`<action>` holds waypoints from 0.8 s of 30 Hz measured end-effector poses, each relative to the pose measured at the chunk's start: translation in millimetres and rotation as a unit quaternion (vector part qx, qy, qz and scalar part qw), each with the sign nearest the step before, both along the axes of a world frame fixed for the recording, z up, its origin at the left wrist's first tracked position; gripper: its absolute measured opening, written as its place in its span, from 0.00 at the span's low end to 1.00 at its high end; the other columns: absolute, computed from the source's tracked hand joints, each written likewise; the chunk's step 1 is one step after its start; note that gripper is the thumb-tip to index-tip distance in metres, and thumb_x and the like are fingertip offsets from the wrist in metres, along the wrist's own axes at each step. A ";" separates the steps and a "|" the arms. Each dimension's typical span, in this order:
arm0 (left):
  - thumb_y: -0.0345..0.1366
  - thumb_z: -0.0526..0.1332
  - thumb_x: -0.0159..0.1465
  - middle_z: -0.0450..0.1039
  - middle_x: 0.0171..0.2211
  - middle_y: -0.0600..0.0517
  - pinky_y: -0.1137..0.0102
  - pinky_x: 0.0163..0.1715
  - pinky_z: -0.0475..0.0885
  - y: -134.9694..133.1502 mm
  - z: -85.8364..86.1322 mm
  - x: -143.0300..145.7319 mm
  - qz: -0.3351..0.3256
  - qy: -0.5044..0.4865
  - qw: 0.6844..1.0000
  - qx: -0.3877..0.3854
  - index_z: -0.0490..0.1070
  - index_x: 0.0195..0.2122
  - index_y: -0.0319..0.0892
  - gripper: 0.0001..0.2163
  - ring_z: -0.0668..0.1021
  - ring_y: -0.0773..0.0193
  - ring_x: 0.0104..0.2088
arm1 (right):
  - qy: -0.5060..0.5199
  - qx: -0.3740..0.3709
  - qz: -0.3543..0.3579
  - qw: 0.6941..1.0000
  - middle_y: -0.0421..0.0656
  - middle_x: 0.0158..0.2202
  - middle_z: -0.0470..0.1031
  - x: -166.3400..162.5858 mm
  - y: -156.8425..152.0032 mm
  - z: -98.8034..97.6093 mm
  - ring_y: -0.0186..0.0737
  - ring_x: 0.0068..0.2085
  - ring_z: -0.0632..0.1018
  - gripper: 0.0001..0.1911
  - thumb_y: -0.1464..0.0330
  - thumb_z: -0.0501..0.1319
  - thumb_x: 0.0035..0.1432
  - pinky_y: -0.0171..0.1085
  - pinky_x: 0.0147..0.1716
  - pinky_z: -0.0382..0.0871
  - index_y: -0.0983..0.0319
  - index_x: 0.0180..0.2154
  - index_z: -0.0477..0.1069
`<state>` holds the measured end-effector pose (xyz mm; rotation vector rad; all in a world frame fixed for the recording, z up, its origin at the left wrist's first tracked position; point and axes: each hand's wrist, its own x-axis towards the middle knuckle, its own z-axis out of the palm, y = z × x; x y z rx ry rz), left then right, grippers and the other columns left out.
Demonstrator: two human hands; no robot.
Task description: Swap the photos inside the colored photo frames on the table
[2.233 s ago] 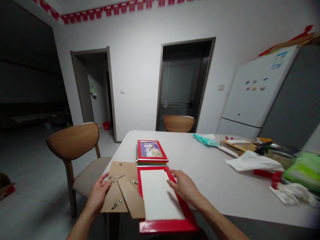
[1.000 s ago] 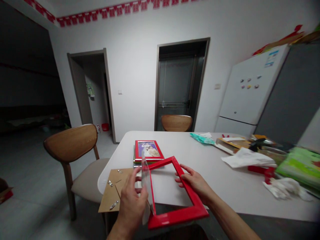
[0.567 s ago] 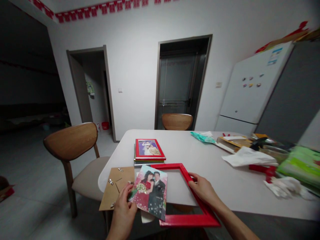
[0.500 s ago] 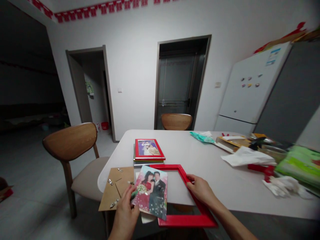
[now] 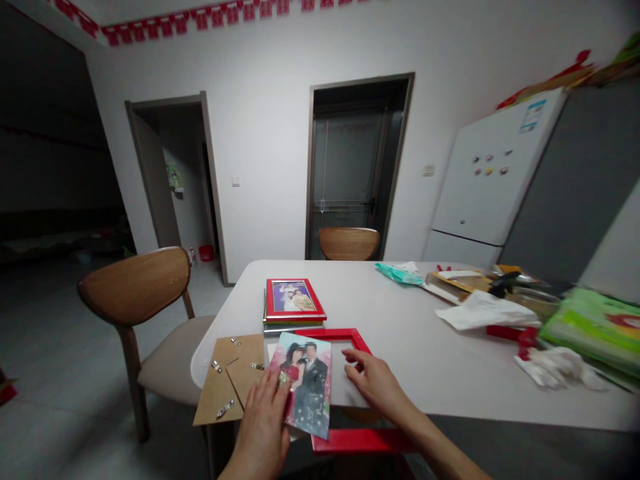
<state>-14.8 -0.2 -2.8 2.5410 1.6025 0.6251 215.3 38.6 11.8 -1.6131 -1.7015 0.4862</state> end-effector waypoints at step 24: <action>0.41 0.51 0.57 0.75 0.33 0.49 0.66 0.37 0.69 25.4 61.8 -20.2 0.086 -0.492 0.866 0.000 0.69 0.38 0.41 0.14 0.75 0.58 0.36 | 0.237 -0.086 0.127 0.959 0.41 0.25 0.72 -46.7 -14.8 20.0 0.31 0.23 0.70 0.13 0.65 0.51 0.49 0.29 0.20 0.60 0.66 0.29 0.70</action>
